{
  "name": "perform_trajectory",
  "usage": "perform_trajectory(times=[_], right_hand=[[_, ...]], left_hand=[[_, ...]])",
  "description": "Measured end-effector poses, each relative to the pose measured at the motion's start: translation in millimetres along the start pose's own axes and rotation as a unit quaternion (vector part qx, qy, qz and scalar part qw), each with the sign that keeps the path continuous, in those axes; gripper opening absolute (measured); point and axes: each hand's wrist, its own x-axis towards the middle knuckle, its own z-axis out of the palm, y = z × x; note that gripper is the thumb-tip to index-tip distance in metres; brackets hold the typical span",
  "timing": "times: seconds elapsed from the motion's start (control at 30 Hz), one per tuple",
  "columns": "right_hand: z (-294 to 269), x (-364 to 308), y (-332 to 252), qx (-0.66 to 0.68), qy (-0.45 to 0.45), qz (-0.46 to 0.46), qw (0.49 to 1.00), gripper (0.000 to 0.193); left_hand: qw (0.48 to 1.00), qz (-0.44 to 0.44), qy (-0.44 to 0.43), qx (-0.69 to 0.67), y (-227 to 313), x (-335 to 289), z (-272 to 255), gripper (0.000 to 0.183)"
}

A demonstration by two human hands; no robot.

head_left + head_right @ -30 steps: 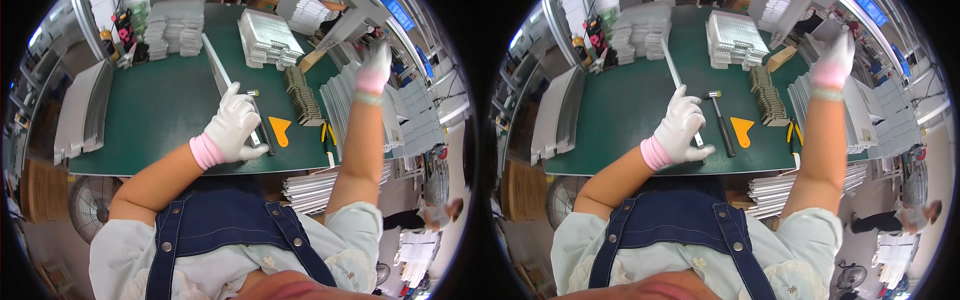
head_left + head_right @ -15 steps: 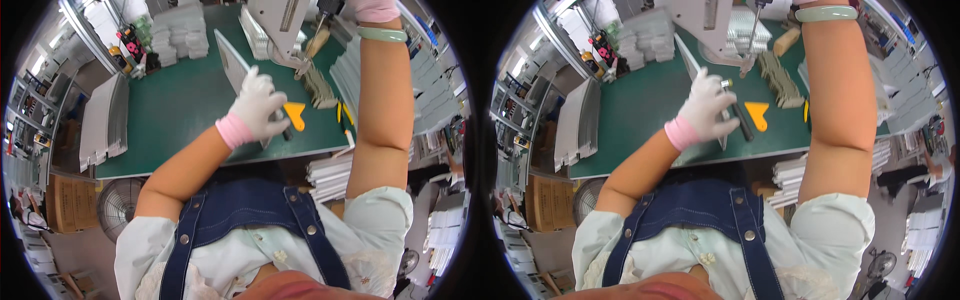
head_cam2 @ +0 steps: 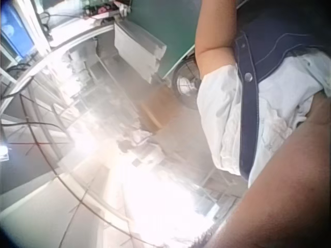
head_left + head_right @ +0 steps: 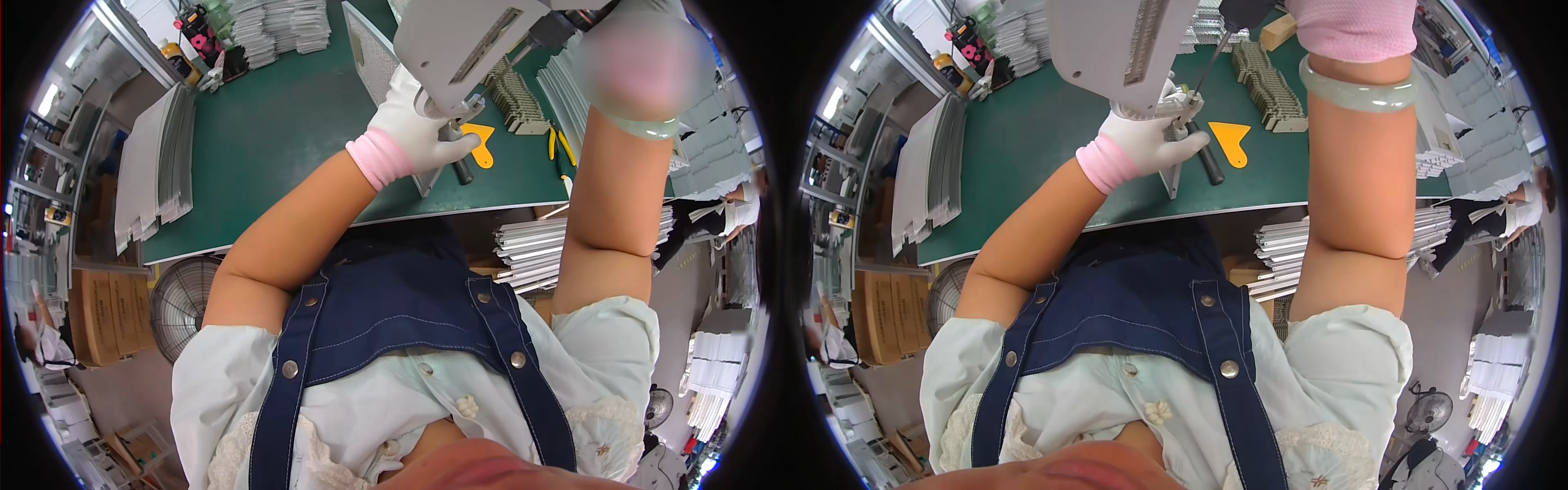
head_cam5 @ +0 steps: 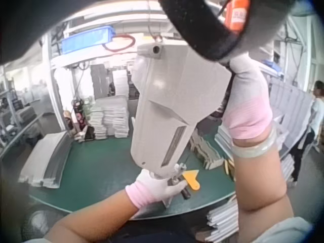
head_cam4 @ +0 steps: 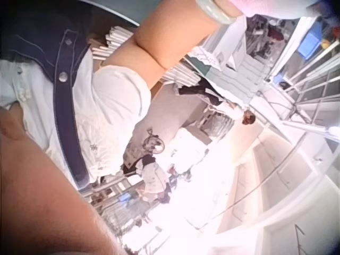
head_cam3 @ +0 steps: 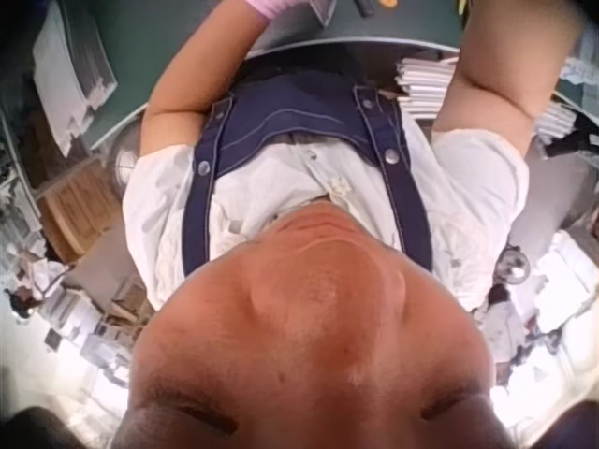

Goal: The person assembles metal frames by inserting a mesh screen into a frame, securing it with a plastic clip, and using a hammer to tap the clip into place. They repeat this process for multiple units, stacking the finished frames on the table.

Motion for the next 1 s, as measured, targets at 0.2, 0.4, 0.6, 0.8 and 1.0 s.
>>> perform_trajectory(times=[0.2, 0.4, 0.6, 0.8, 1.0], right_hand=[[4, -6, 12, 0.034, -0.005, 0.012, 0.999, 0.026], [15, -18, 20, 0.126, -0.035, 0.048, 0.99, 0.028], [11, -16, 60, 0.135, -0.055, 0.102, 0.984, 0.029], [-20, -2, 93, 0.205, -0.037, 0.303, 0.93, 0.027], [-4, -12, 88, 0.22, -0.049, 0.183, 0.957, 0.034]], left_hand=[[1.0, -0.026, -0.009, -0.008, 0, -4, 0, 0.042], [1.0, -0.007, 0.006, -0.002, 1, -3, 2, 0.04], [0.999, 0.012, 0.006, 0.053, -1, -1, 4, 0.042], [0.997, -0.021, -0.049, 0.047, -2, 1, 3, 0.048], [0.998, 0.013, -0.004, 0.065, -7, -5, 6, 0.048]])
